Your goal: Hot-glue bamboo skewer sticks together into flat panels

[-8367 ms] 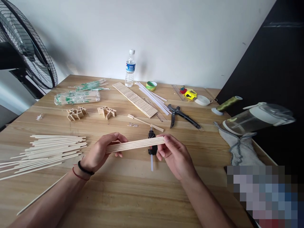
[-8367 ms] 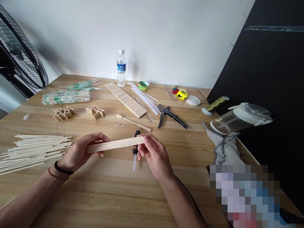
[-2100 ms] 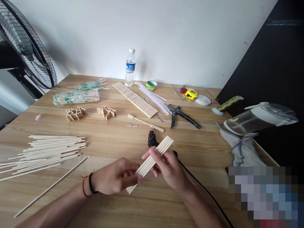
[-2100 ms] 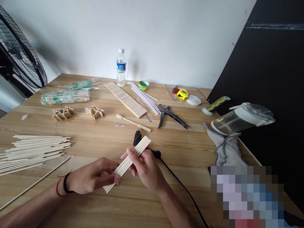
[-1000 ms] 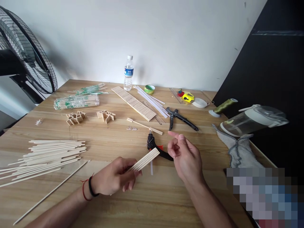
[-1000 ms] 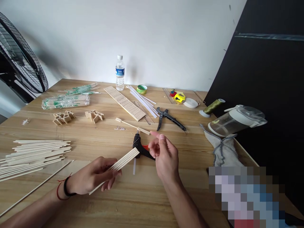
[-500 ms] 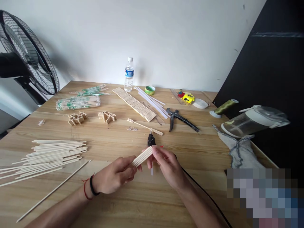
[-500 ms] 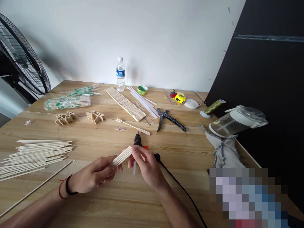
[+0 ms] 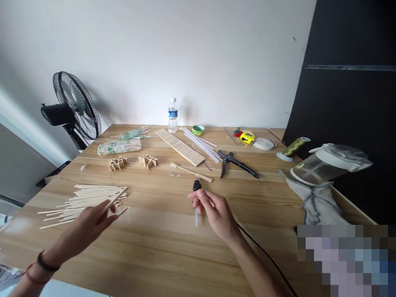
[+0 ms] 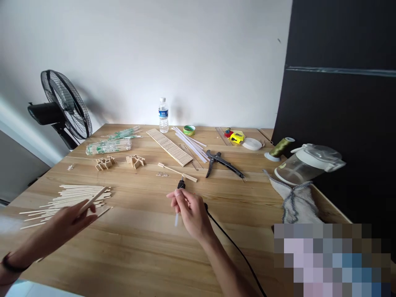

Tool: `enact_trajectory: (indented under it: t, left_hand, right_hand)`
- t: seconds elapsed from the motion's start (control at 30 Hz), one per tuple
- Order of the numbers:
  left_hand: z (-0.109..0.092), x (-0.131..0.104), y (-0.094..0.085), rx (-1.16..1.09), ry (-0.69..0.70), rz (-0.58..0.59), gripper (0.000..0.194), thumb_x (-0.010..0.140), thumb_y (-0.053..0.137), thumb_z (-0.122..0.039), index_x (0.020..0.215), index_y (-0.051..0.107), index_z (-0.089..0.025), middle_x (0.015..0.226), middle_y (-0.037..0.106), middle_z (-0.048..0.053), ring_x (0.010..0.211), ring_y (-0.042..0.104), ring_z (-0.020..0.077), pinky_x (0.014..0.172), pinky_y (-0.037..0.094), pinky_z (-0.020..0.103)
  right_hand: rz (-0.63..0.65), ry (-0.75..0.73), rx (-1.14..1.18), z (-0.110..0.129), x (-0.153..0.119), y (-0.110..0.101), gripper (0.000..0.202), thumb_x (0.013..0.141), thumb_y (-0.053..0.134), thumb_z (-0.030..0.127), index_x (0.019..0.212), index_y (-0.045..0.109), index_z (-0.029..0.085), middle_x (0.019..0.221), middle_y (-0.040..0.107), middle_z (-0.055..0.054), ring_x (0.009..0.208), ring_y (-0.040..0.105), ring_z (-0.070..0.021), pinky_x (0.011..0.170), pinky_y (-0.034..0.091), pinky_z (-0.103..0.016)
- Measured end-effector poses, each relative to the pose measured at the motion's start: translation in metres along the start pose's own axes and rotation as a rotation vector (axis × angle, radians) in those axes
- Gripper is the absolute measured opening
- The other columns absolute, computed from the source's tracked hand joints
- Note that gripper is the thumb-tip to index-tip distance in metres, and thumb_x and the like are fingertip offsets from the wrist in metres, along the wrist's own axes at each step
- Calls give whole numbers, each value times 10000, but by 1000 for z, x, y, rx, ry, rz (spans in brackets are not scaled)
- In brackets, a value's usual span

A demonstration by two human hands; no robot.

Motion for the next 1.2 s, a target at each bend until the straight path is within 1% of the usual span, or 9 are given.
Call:
enact_trajectory:
  t: [0.07,0.13,0.3,0.47,0.63,0.77,0.93,1.1,1.2]
  left_hand:
    - [27,-14,-9,109,-118,36,229,876,660,-473,848,638,-247,577,616,-82,555,540,159,600,360,234]
    - [44,-24,-12,147,-139,49,200,904,643,-459,849,659,-268,549,579,-94,584,560,163,626,354,224]
    - [53,-31,-3,125,-71,119,195,909,598,-390,772,672,-273,705,734,-66,705,638,201,718,419,265]
    - [34,-26,3,125,-49,144,205,861,597,-360,686,593,-252,669,711,-49,701,612,210,714,417,287]
    - [4,-16,19,106,-6,170,232,877,532,-393,709,557,-235,647,651,-42,640,548,178,648,395,272]
    - [-37,2,45,57,119,167,260,866,506,-427,712,508,-217,607,537,-37,591,447,149,598,321,266]
    - [-80,31,85,14,166,241,169,903,479,-319,763,508,-228,629,572,-18,578,492,162,598,309,281]
    - [-88,48,98,-4,225,185,200,1005,431,-376,865,487,-245,647,575,-10,618,541,206,623,320,310]
    - [-88,54,93,-128,303,119,248,1048,367,-439,957,492,-245,675,567,-22,618,548,196,641,396,309]
  right_hand:
    - [13,-16,-13,3,0,2,604,1012,515,696,887,806,182,670,646,-27,547,559,-148,530,437,-274]
    - [21,-28,-24,4,0,4,628,998,522,717,855,820,183,637,635,-24,528,541,-146,511,410,-272]
    - [-51,-26,2,-2,8,-8,741,996,427,772,810,833,181,629,690,-51,538,564,-156,549,450,-285]
    - [-165,-35,10,-12,17,-25,784,1035,289,713,919,830,158,660,691,-52,537,544,-156,546,471,-285]
    - [-144,-72,-93,-12,19,-26,600,1048,374,577,986,814,174,715,696,-31,607,582,-159,610,499,-277]
    - [-103,-87,-225,-13,19,-23,384,1034,454,425,1095,757,197,814,714,-34,713,651,-185,720,534,-303]
    - [-53,-72,-414,-20,18,-32,210,953,564,275,1117,677,211,1107,707,-114,1020,674,-257,986,535,-416]
    - [-8,57,-555,-32,10,-49,556,816,779,293,1317,558,199,1366,597,-188,1293,590,-347,1119,462,-543]
    - [21,140,-611,-35,6,-55,483,794,824,285,1207,594,181,1317,626,-191,1264,615,-366,1055,508,-518]
Point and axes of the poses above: each hand's wrist, its own x-axis towards the middle knuckle, its own y-axis out of the palm, z = x × y, the point moved 4 cm from there along x, towards the middle knuckle
